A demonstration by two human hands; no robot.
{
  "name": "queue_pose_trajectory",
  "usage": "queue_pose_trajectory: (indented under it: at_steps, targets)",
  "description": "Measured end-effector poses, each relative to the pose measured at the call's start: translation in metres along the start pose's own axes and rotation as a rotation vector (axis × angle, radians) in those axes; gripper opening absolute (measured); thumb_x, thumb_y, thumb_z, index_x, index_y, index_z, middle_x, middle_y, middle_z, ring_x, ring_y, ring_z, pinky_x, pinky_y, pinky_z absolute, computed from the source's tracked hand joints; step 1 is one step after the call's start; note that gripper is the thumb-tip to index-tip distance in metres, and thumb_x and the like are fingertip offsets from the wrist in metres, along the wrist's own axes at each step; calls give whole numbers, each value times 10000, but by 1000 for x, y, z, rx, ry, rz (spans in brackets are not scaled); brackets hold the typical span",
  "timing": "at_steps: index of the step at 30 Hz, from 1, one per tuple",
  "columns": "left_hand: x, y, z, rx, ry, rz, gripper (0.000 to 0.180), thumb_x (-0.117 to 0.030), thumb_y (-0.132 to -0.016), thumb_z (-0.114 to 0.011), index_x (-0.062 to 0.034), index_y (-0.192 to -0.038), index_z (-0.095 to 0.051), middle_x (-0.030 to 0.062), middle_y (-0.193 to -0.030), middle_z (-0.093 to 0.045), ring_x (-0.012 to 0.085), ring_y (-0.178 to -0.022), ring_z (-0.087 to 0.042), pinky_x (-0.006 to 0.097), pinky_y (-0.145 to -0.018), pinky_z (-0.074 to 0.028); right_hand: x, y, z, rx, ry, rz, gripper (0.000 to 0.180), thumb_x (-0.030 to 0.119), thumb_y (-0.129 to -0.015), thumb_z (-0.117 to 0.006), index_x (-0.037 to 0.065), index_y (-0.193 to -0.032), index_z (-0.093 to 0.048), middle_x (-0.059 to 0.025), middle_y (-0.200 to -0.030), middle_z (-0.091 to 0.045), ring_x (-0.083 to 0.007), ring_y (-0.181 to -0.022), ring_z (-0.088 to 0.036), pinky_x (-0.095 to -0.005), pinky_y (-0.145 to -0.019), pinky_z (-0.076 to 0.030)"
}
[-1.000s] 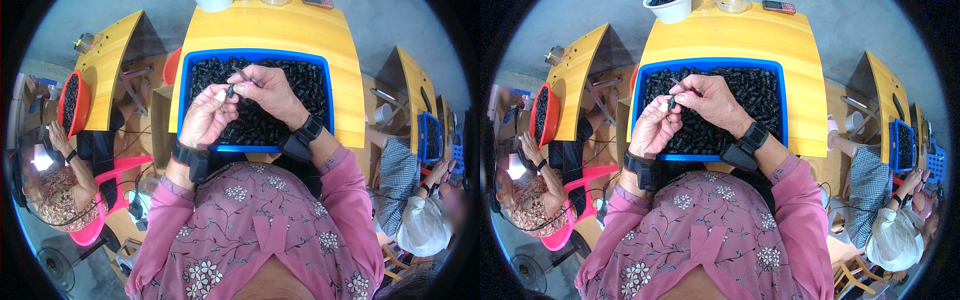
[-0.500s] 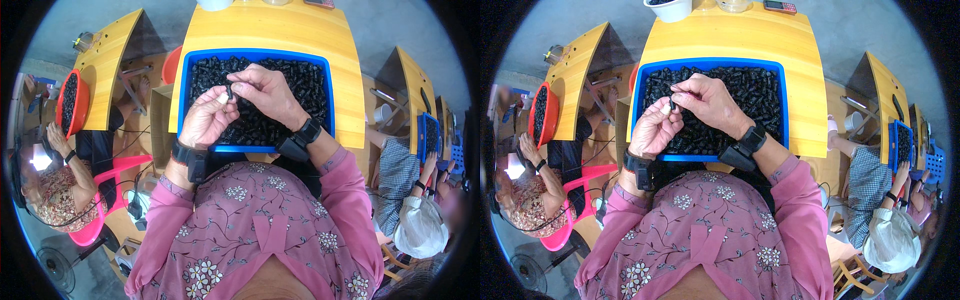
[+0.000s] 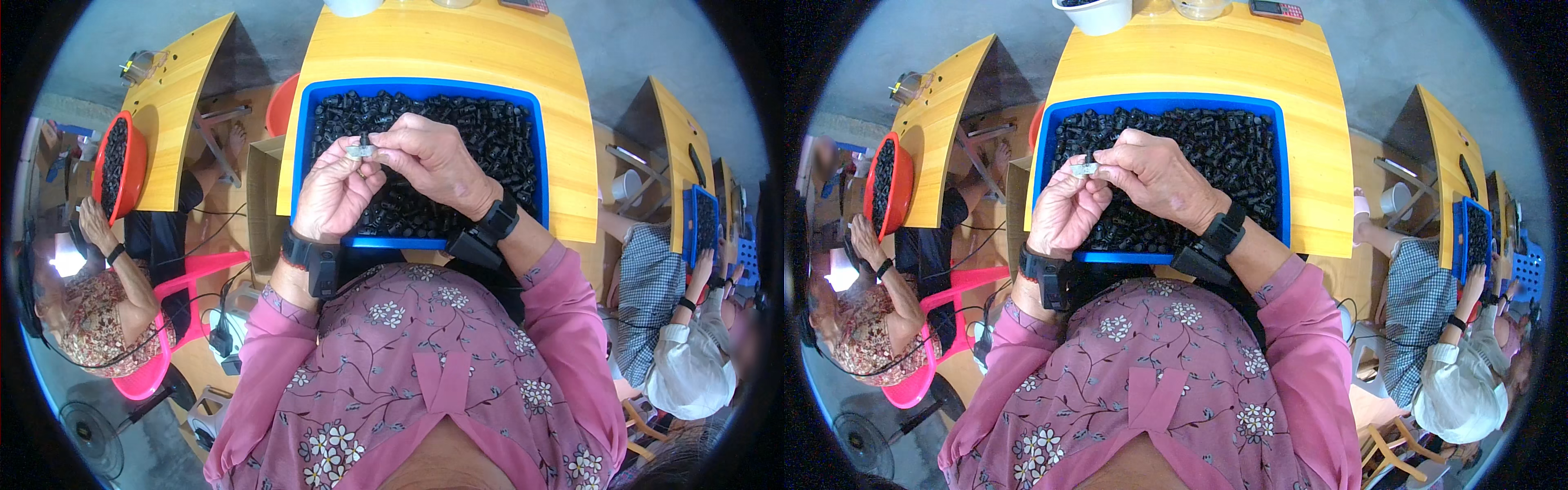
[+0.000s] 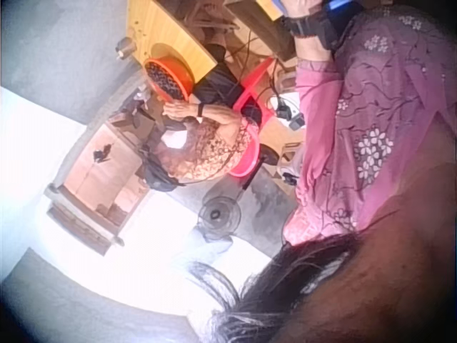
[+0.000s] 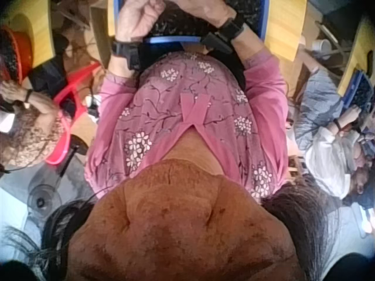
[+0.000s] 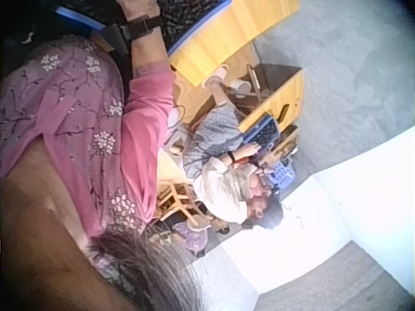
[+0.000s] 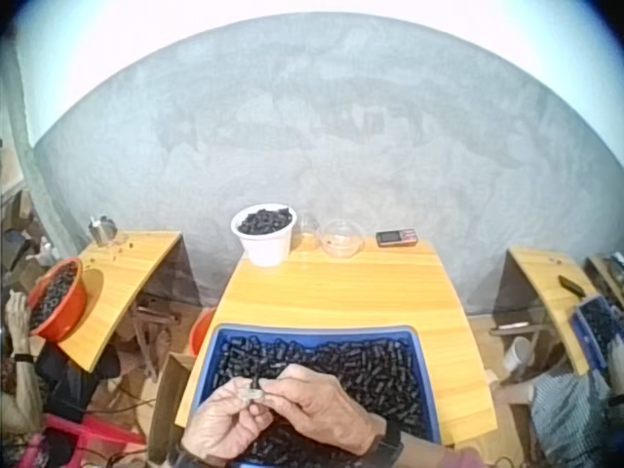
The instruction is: Assembling small black plastic components by fitting them onto white bases in a blue tray using a small hand tool.
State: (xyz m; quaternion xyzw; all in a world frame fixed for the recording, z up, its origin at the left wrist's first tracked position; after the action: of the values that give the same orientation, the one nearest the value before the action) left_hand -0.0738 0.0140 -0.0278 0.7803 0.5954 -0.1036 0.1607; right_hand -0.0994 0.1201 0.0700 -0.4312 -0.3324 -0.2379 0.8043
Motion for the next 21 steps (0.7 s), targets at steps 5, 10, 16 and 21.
queue_pose_trajectory:
  at_steps: [5, 10, 16, 21]
  targets:
    - [0, -1, 0, 30, -47, 6, 143, -41, -929, -604, 9, -1064, -600, 105, -973, -646, 161, -821, -585, 280, -743, -495, -5, 1, 1, 1, -19, -24, 138, 128, -877, -678, 24, -967, -692, -114, -794, -604, -272, -708, -611, -344, -642, -513]
    - [0, 0, -3, 100, -40, 35, 152, -47, -931, -603, 11, -1072, -598, 113, -982, -651, 163, -816, -585, 277, -730, -489, -10, 3, 3, -8, 72, -16, 186, 98, -879, -685, 16, -1044, -706, -91, -843, -639, -203, -740, -653, -271, -656, -513]
    - [-1, 1, 2, -13, -8, 11, 121, -28, -941, -579, -11, -1059, -594, 108, -993, -655, 171, -857, -609, 292, -748, -506, -4, 3, -3, 20, 20, -24, 158, 124, -873, -665, 17, -986, -691, -127, -806, -608, -297, -733, -625, -352, -659, -518]
    - [-2, 0, 3, -17, 0, -8, 169, -18, -923, -602, 6, -1090, -601, 114, -1009, -661, 178, -849, -626, 295, -742, -530, -2, 2, -5, 33, 60, -12, 168, 129, -873, -664, 15, -993, -692, -132, -817, -610, -302, -740, -628, -353, -668, -522]
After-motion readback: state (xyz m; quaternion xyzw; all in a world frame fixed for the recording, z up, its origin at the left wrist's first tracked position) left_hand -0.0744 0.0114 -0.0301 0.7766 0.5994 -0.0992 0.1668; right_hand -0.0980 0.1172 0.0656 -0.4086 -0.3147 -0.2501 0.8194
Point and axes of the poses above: each hand's wrist, its own y-axis away from the middle knuckle, its own z-axis out of the back of the hand, x = y × z, the point moved 10 cm from there along -y, towards the middle knuckle
